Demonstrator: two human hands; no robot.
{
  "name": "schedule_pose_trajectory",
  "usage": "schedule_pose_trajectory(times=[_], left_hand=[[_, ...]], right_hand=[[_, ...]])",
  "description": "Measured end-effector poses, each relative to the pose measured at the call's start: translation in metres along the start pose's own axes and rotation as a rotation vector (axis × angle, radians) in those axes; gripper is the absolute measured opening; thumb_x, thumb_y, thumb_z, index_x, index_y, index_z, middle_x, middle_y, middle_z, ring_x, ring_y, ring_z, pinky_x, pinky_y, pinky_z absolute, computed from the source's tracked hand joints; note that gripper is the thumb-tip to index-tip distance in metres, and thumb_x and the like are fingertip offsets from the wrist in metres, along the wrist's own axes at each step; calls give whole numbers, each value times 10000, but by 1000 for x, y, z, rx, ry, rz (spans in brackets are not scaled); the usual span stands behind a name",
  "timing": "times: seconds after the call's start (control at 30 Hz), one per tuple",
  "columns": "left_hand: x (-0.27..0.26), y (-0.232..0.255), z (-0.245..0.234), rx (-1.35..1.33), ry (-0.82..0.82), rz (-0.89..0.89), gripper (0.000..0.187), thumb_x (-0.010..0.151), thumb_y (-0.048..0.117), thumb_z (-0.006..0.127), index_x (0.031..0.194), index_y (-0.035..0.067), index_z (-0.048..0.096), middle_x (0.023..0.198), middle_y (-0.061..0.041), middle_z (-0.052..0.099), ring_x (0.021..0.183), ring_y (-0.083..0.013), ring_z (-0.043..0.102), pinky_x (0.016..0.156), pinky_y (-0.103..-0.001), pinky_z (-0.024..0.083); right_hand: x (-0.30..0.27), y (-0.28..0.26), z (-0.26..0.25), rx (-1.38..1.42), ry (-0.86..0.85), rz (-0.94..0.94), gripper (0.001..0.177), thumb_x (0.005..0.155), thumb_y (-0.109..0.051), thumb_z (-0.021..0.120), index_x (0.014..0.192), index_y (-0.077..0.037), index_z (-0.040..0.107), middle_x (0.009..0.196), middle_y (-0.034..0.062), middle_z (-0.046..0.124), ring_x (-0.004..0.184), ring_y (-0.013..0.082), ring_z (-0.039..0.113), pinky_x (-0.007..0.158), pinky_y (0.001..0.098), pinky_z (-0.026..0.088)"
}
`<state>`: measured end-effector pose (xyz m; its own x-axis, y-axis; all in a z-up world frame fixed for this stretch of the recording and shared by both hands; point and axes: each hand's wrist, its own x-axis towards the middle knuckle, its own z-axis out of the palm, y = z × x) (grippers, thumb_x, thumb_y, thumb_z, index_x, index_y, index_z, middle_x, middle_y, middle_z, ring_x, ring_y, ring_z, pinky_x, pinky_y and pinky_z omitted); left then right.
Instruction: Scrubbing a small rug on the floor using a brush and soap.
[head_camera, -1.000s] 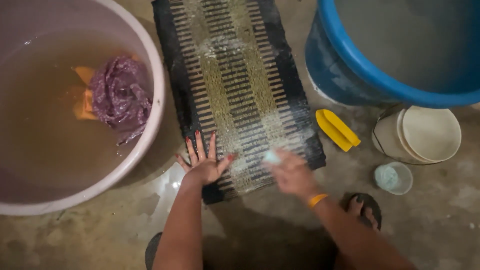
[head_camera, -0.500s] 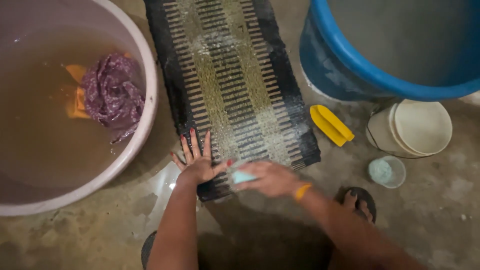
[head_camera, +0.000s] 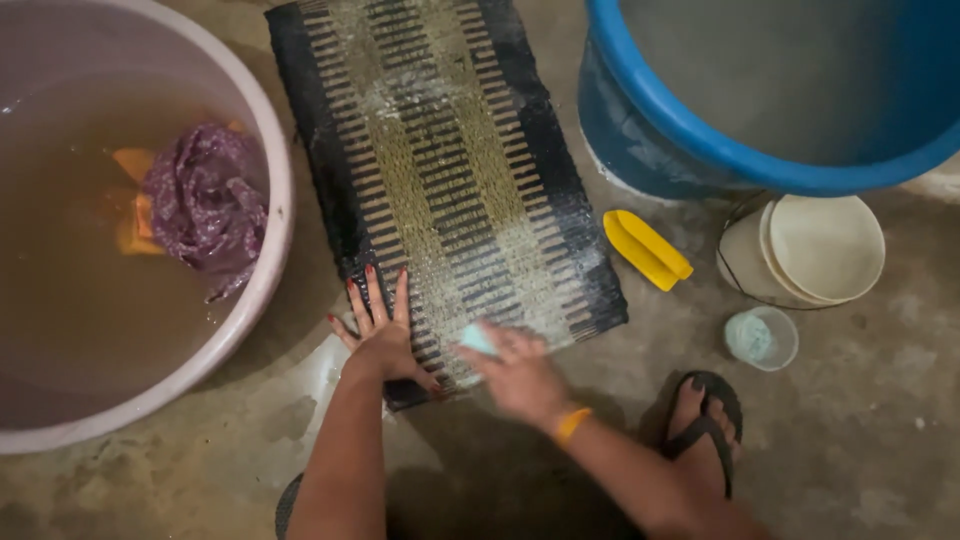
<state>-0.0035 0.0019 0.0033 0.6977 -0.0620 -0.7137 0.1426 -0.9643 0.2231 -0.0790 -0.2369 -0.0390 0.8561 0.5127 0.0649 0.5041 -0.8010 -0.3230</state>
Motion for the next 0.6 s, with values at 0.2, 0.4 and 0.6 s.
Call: schedule_pose_trajectory(times=[0.2,0.4,0.6], left_hand=[[2,-3,5,-10,39,6,1864,249,505,1042,1595,342,-237,1655,-164,-370,1523,-441,-310,1129,-780,-53],[-2,-4,3,-56,74,32,1850,232,495,1046,1603,340,-187,1665,-150,-344,1532,-428,-296,1129,-780,-54],[-4,-4,6,-56,77,38,1844,243,512,1036,1618,331,-178,1675,-162,-326,1531,-435,-292,1123,-783,-53]], right_hand=[[68,16,14,103,-184,-118,578,858,-172,600,1401,-370,611,1591,99,414,1330,347,509,1021,532,427],[86,125,-17,-47,86,372,424,1036,-295,518,1449,-379,562,1533,94,501,1238,366,534,1022,546,436],[92,110,12,-109,263,468,531,974,-270,522,1498,-355,516,1563,153,475,1158,421,485,954,559,408]])
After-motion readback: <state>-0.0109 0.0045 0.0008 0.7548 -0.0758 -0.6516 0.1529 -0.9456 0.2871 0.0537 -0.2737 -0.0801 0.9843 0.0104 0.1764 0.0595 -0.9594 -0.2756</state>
